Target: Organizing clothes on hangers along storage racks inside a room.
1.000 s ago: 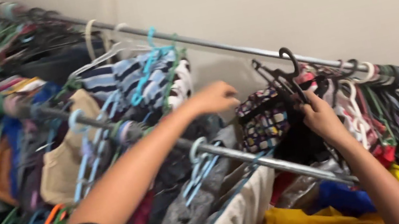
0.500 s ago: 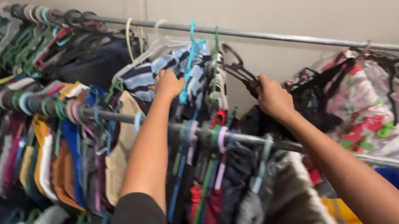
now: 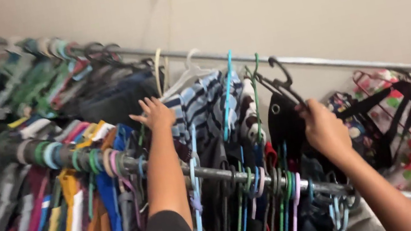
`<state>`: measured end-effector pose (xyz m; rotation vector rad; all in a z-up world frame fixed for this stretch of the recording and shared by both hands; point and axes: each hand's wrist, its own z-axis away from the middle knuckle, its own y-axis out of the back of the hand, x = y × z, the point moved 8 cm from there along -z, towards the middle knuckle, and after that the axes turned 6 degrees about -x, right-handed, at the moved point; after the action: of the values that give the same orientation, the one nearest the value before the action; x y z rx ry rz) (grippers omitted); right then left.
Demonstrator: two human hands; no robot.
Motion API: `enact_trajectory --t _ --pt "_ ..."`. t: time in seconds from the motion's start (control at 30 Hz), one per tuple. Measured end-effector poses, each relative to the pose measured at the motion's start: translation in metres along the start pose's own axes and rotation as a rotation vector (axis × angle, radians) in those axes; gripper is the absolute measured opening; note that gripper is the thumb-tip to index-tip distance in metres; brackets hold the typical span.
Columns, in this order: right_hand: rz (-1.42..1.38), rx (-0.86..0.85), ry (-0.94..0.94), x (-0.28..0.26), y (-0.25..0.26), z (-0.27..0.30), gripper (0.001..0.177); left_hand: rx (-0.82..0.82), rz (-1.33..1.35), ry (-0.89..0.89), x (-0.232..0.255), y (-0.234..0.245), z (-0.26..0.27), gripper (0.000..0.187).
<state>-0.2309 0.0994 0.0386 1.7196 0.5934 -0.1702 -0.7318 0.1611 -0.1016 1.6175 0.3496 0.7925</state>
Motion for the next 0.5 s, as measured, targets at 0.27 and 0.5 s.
enact_trajectory --t 0.27,0.5 --pt "-0.171 -0.020 -0.020 0.019 0.013 -0.005 0.024 -0.112 0.027 0.003 0.010 -0.039 -0.041 0.072" --pt "-0.265 -0.046 0.032 0.063 -0.009 -0.025 0.019 -0.082 0.270 -0.372 0.116 -0.169 -0.109 0.048"
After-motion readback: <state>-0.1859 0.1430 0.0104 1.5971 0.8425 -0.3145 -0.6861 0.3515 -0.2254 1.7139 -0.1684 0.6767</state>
